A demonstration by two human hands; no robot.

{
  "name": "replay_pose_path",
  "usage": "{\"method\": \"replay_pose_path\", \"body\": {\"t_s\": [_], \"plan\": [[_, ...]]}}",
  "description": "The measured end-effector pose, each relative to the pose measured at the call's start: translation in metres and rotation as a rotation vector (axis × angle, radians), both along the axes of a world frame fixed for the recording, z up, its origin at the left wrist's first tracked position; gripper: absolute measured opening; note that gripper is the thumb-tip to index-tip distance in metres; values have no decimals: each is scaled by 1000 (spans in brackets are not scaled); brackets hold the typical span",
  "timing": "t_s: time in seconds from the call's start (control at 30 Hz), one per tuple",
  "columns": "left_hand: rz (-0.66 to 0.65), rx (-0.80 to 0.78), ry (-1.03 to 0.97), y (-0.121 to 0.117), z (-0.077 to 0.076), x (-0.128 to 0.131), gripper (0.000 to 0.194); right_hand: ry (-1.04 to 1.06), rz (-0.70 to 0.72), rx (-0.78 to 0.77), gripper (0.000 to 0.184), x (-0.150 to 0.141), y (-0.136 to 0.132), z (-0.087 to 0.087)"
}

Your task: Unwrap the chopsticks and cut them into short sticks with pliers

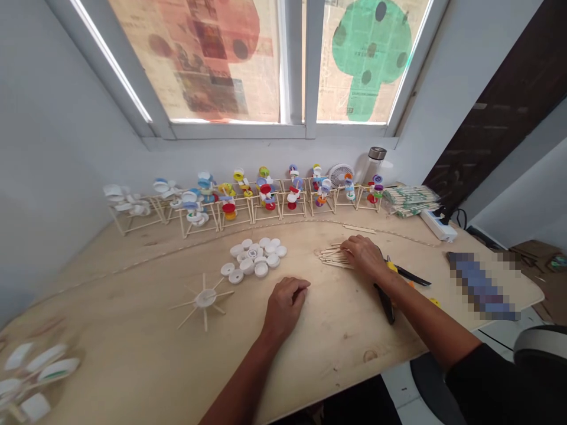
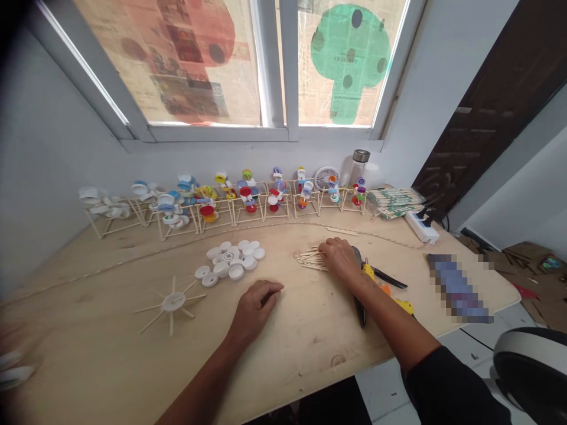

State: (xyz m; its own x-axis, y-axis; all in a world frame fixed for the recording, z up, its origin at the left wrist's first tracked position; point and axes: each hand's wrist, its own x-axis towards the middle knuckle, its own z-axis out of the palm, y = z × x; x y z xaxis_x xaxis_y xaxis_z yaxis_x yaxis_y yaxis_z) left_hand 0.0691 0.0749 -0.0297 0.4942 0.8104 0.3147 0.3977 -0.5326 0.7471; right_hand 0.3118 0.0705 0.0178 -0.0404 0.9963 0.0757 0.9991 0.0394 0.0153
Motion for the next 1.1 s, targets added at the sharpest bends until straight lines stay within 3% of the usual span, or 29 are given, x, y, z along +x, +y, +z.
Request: {"method": "replay_pose_path", "body": {"t_s": [0.33,0.6,0.87,1.1], "plan": [[-8,-10,-18,1,0,0,18,-30,194,-62,22,-4,24,2],[-1,-4,-18,1,2,-1,17,-77,261,-87,21,-9,30,8],[-12,-10,-18,1,1,0,18,-94,163,-54,17,12,32,14],[-11,-9,-9,2,0,-1,17,-99,107,-59,14,30,36,10]]}}
